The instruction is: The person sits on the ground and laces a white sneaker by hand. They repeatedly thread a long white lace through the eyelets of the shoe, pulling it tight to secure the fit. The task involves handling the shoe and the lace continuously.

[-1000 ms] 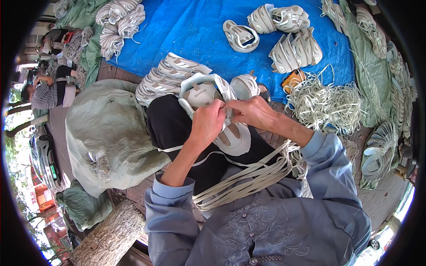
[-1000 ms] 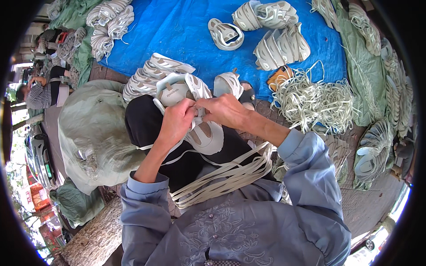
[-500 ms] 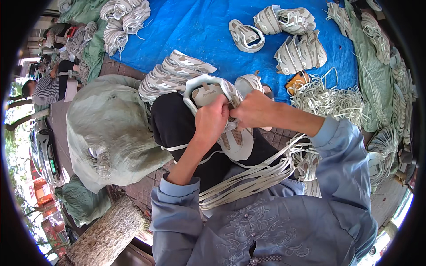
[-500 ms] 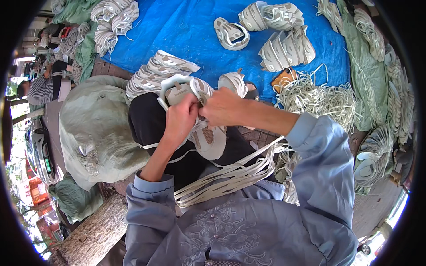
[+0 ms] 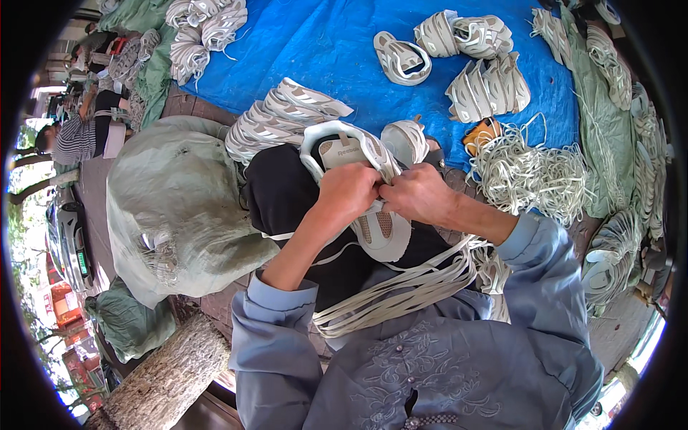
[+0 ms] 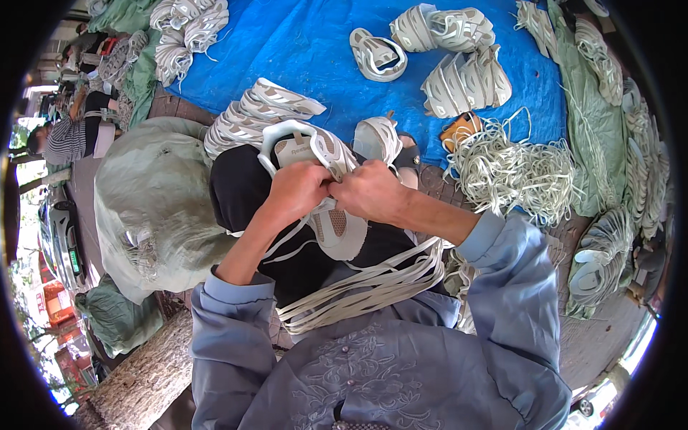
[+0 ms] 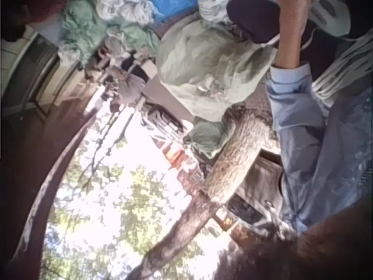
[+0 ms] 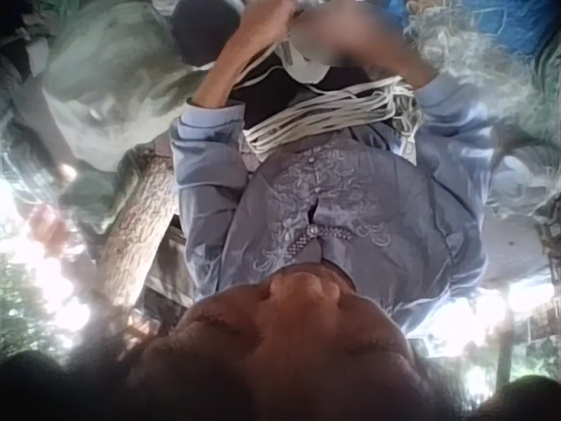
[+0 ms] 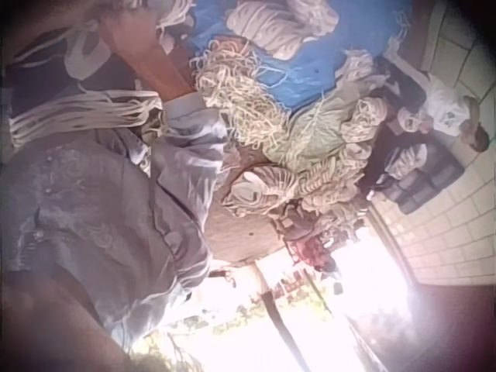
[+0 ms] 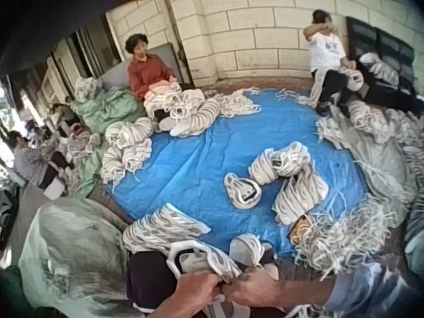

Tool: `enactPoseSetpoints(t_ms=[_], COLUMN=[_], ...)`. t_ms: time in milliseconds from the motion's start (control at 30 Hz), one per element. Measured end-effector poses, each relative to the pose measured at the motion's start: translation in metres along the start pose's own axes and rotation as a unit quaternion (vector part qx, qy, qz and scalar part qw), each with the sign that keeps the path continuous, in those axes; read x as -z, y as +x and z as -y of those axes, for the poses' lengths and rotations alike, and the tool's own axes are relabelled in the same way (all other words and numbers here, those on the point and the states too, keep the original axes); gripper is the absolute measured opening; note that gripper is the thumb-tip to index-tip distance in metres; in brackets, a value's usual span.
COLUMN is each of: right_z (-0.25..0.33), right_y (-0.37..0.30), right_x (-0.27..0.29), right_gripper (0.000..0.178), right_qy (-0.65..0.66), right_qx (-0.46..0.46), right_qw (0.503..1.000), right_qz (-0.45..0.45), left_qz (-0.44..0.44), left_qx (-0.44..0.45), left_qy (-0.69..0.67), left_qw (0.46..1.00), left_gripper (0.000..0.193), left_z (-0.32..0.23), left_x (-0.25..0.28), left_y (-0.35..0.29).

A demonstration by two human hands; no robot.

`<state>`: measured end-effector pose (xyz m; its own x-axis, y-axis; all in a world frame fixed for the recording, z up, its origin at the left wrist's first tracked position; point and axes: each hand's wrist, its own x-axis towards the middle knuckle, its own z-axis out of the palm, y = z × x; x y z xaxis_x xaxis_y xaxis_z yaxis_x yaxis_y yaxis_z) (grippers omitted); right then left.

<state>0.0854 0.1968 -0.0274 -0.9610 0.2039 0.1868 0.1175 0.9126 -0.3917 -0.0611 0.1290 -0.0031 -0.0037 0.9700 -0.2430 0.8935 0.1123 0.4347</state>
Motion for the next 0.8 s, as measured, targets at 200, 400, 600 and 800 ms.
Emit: enactPoseSetpoints(t_ms=[200, 400, 600, 800], right_z=[-0.015, -0.023, -0.025, -0.018], right_y=[-0.005, -0.004, -0.006, -0.005], right_x=[-0.008, -0.010, -0.011, 0.000], right_gripper=[0.009, 0.007, 0.007, 0.012], right_qy=[0.023, 0.017, -0.013, 0.008], right_qx=[0.062, 0.086, 0.068, 0.016], right_qw=[0.996, 0.994, 0.992, 0.997], right_qz=[-0.066, -0.059, -0.107, -0.073], left_qz=[0.110, 0.166, 0.191, 0.076], left_qx=[0.000, 0.000, 0.013, -0.006], left_qy=[-0.030, -0.069, -0.108, -0.124], left_qw=[0.994, 0.984, 0.976, 0.989], left_gripper=[0.014, 0.017, 0.015, 0.010], left_z=[0.004, 0.009, 0.008, 0.005], left_x=[0.007, 0.011, 0.011, 0.006], left_y=[0.013, 0.022, 0.028, 0.011])
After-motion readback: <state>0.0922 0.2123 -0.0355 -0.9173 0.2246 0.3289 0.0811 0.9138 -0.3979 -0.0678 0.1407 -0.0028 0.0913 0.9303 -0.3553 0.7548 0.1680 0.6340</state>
